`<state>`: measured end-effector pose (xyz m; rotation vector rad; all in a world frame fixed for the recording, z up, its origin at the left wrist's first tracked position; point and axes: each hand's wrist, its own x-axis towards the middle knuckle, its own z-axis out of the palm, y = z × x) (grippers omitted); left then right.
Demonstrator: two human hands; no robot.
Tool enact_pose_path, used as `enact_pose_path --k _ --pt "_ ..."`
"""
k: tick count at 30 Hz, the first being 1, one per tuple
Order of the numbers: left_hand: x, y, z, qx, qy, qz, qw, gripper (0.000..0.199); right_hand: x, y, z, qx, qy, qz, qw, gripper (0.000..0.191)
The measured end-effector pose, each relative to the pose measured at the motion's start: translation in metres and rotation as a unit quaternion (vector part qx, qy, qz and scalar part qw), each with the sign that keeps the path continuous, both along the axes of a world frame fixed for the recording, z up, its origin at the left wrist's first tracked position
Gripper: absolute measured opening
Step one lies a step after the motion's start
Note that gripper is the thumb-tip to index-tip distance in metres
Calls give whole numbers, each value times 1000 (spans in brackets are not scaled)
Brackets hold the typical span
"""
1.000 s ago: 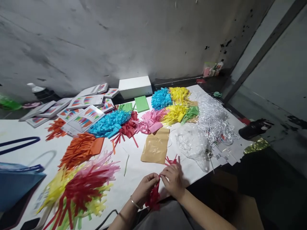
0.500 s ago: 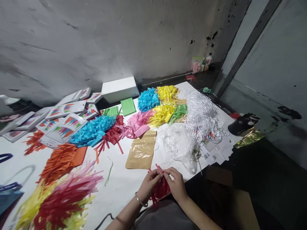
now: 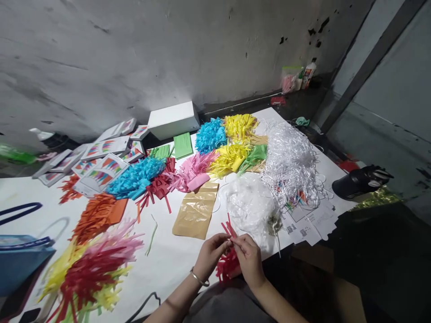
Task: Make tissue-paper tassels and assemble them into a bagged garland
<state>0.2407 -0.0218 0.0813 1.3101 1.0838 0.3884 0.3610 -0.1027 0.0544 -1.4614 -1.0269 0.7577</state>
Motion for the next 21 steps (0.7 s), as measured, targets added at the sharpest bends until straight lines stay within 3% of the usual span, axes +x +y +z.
enact_pose_path --k 4,8,11,14,17,21 --pt "10 4 6 145 66 -65 985 27 12 1 -8 -12 -34 -10 999 18" --pt "23 8 0 165 94 -90 978 29 23 -4 -16 -75 14 50 996 22" --pt "38 20 -15 189 131 -104 968 26 29 -15 -24 -122 21 54 991 25" --pt "59 37 -34 271 200 -155 929 20 30 -25 -27 -143 31 70 987 25" --pt "79 51 -54 305 249 -216 893 25 30 -26 -26 -145 38 86 985 24" --pt "91 59 -69 298 255 -230 891 20 30 -25 -25 -143 38 74 986 25"
